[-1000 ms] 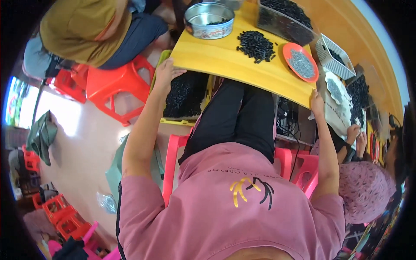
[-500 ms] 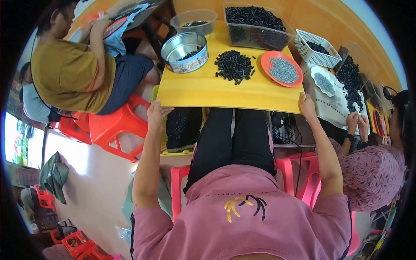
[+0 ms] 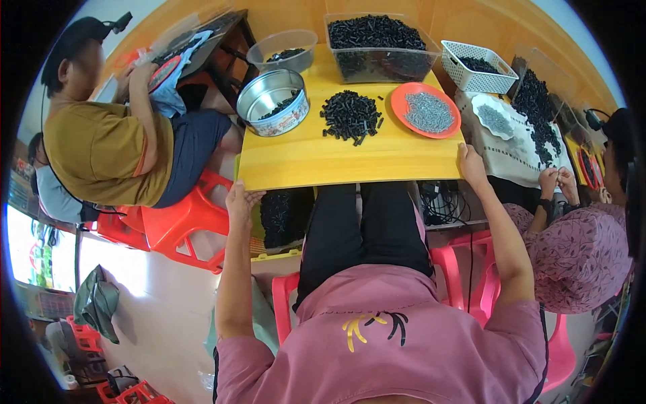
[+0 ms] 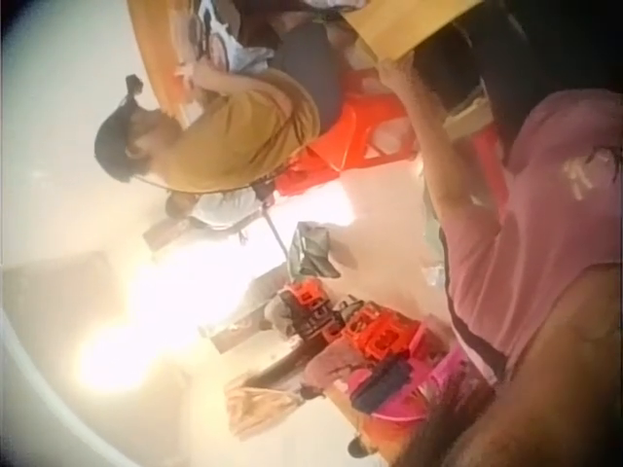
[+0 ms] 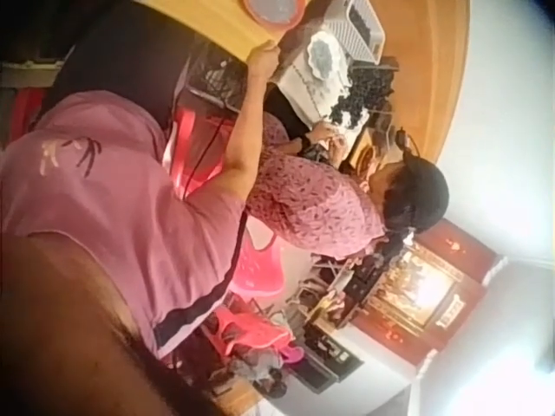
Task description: Assembling small black plastic tubes with grey inserts by hand.
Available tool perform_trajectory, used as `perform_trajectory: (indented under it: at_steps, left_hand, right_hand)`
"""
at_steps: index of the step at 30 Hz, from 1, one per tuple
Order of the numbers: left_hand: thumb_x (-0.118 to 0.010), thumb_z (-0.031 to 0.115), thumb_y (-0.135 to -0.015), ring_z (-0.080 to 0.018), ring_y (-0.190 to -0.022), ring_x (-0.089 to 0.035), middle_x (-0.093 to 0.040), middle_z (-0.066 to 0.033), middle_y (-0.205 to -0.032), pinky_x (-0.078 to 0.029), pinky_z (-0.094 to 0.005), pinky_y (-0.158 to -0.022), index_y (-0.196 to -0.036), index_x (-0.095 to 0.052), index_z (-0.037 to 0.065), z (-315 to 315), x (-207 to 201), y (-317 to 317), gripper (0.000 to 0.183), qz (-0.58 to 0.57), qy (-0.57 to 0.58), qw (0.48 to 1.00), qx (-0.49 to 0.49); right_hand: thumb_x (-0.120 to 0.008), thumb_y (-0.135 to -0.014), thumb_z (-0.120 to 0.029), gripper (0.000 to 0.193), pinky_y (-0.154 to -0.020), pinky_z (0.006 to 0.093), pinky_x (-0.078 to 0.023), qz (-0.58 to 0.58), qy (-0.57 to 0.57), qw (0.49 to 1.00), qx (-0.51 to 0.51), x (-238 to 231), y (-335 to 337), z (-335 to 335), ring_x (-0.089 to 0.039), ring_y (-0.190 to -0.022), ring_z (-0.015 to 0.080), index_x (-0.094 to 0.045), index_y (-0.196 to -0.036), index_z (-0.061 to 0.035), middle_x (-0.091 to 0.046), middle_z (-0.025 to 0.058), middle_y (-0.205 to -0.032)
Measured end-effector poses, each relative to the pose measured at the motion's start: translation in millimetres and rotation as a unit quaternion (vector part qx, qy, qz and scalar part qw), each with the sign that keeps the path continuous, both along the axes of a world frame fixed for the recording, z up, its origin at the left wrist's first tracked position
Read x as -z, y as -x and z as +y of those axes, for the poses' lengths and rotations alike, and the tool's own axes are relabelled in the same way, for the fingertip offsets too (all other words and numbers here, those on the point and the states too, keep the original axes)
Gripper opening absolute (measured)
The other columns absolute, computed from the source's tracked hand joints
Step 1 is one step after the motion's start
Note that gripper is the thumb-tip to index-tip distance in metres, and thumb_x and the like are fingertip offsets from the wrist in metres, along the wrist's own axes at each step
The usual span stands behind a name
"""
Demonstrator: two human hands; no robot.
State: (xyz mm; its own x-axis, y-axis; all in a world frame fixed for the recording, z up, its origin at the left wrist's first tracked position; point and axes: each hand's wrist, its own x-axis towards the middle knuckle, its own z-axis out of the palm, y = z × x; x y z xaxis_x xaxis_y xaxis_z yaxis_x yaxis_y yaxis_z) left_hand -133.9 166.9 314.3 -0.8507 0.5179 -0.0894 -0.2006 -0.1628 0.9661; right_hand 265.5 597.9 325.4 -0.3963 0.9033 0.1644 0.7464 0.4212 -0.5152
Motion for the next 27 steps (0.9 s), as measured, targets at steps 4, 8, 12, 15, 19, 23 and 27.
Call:
perform_trajectory:
  at_steps: [4, 8, 12, 15, 19, 23, 27]
  left_hand:
    - [-0.044, 0.037, -0.097, -0.0198, -0.072, -0.066, -0.068, -0.0120, -0.084, -0.053, -0.0300, -0.069, -0.104, -0.054, 0.002, -4, -1, -1, 0.037, 0.000, 0.003, 1.000, 0.012]
    - [-0.044, 0.037, -0.097, -0.0200, -0.072, -0.066, -0.067, -0.0117, -0.084, -0.053, -0.0301, -0.070, -0.104, -0.055, 0.002, -7, -3, -5, 0.037, -0.003, 0.000, 1.000, 0.007]
    - [-0.044, 0.036, -0.097, -0.0212, -0.072, -0.066, -0.067, -0.0125, -0.085, -0.054, -0.0308, -0.070, -0.104, -0.055, 0.002, -10, -2, -4, 0.036, -0.015, 0.016, 1.000, 0.002]
    - [-0.045, 0.035, -0.097, -0.0221, -0.072, -0.066, -0.067, -0.0138, -0.086, -0.054, -0.0318, -0.071, -0.103, -0.054, 0.001, -8, 1, -4, 0.035, -0.013, 0.014, 1.000, -0.021]
    - [-0.043, 0.034, -0.097, -0.0226, -0.073, -0.066, -0.067, -0.0150, -0.086, -0.054, -0.0322, -0.072, -0.102, -0.055, 0.001, -11, -1, -2, 0.036, -0.009, 0.026, 0.999, -0.031]
    - [-0.043, 0.037, -0.097, -0.0221, -0.075, -0.066, -0.067, -0.0153, -0.086, -0.053, -0.0316, -0.073, -0.103, -0.056, 0.000, -11, -7, -8, 0.039, 0.000, 0.038, 0.999, -0.016]
    - [-0.044, 0.038, -0.096, -0.0217, -0.075, -0.066, -0.067, -0.0153, -0.086, -0.052, -0.0308, -0.073, -0.103, -0.056, 0.000, -13, -6, -9, 0.041, -0.001, 0.038, 0.999, -0.003]
  right_hand:
    - [-0.033, -0.097, -0.043, 0.050, -0.083, 0.0541, -0.043, -0.003, 0.017, 1.000, 0.018, -2, -2, -9, -0.055, -0.096, 0.0503, -0.055, -0.107, 0.0001, -0.060, 0.0327, -0.096]
    - [-0.033, -0.097, -0.043, 0.049, -0.082, 0.0543, -0.043, 0.009, 0.007, 1.000, 0.008, 0, -5, -12, -0.055, -0.096, 0.0505, -0.054, -0.108, -0.0004, -0.060, 0.0334, -0.096]
    - [-0.032, -0.097, -0.044, 0.050, -0.082, 0.0546, -0.043, 0.000, 0.005, 1.000, 0.001, 6, -9, -7, -0.055, -0.095, 0.0509, -0.054, -0.108, -0.0005, -0.059, 0.0342, -0.095]
    - [-0.031, -0.097, -0.044, 0.051, -0.082, 0.0545, -0.043, -0.014, 0.003, 1.000, -0.001, 7, -9, -5, -0.054, -0.095, 0.0512, -0.054, -0.107, 0.0006, -0.059, 0.0343, -0.095]
    - [-0.030, -0.097, -0.045, 0.053, -0.084, 0.0527, -0.043, 0.014, -0.015, 1.000, -0.013, 0, -6, -5, -0.054, -0.098, 0.0496, -0.056, -0.109, 0.0006, -0.059, 0.0322, -0.100]
    - [-0.031, -0.098, -0.043, 0.052, -0.083, 0.0512, -0.043, -0.007, -0.002, 1.000, -0.019, -1, -8, -10, -0.054, -0.099, 0.0490, -0.056, -0.109, 0.0018, -0.059, 0.0319, -0.100]
    - [-0.031, -0.098, -0.042, 0.051, -0.082, 0.0521, -0.043, 0.000, -0.017, 0.999, -0.030, 3, -14, -5, -0.055, -0.096, 0.0493, -0.056, -0.107, 0.0022, -0.060, 0.0323, -0.097]
